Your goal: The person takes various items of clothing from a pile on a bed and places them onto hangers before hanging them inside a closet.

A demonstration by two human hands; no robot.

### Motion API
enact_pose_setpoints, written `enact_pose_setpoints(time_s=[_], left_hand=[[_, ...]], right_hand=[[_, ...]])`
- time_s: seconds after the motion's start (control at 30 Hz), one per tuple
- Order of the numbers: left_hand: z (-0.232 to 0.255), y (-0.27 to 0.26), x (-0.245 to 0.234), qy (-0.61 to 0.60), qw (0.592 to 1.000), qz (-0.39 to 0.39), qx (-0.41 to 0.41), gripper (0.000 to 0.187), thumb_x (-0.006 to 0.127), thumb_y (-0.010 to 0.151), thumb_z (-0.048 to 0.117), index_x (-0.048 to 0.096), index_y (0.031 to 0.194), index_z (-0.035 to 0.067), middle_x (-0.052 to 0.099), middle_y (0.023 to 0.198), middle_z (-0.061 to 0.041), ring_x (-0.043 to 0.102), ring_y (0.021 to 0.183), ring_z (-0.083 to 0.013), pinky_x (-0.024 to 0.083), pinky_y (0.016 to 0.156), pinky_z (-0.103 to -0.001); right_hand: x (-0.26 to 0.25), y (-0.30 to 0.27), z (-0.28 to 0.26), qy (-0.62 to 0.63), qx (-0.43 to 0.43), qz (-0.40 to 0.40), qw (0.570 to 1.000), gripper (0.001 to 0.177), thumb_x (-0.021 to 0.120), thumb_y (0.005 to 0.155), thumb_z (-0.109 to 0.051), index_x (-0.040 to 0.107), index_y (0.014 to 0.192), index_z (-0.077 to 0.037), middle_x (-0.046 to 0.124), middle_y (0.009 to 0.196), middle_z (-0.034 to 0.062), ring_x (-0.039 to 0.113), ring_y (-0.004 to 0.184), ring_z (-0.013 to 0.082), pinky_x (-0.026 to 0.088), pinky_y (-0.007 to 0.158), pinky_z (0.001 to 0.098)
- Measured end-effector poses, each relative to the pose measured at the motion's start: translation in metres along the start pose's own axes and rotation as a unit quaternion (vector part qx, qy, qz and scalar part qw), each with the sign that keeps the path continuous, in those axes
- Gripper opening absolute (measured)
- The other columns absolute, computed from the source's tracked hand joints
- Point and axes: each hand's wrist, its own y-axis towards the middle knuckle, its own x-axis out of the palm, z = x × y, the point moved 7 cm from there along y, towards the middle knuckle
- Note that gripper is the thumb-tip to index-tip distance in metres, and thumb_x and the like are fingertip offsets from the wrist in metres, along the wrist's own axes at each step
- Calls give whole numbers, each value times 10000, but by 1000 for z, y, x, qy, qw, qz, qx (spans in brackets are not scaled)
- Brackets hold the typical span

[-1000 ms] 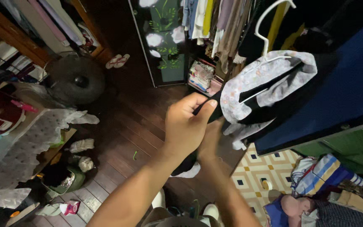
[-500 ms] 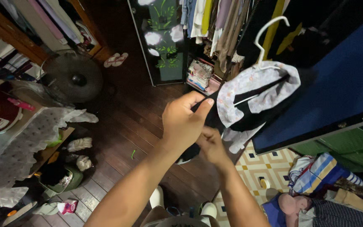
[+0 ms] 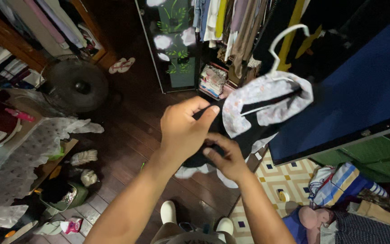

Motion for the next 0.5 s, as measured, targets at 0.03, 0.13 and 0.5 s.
enact_pose_setpoints(time_s=[0.03,0.13,0.5], left_hand=[[3,-1,-4,-2,1000,5,28,218,769,892,299,777,918,83,784,802,-65,761,678,-170,553,640,-310],[5,-1,-15,-21,997,22,74,188,782,909,255,775,928,69,779,813,-62,749,708,-119,555,663,-293],[-50,41,-61,25,992,-52,109,134,818,901,136,759,923,17,761,781,-45,685,719,-84,530,681,-273]], right_hand=[[-1,0,23,44,36,16,998,395,726,954,-7,667,1343,-39,766,1173,105,709,1099,205,557,988,353],[-9,-8,106,74,176,54,980,457,676,934,4,606,1376,-89,739,1206,64,723,1071,168,566,934,328],[-141,-10,10,-33,107,75,991,211,695,1031,-103,766,1216,-30,793,1088,38,711,986,121,560,884,283]])
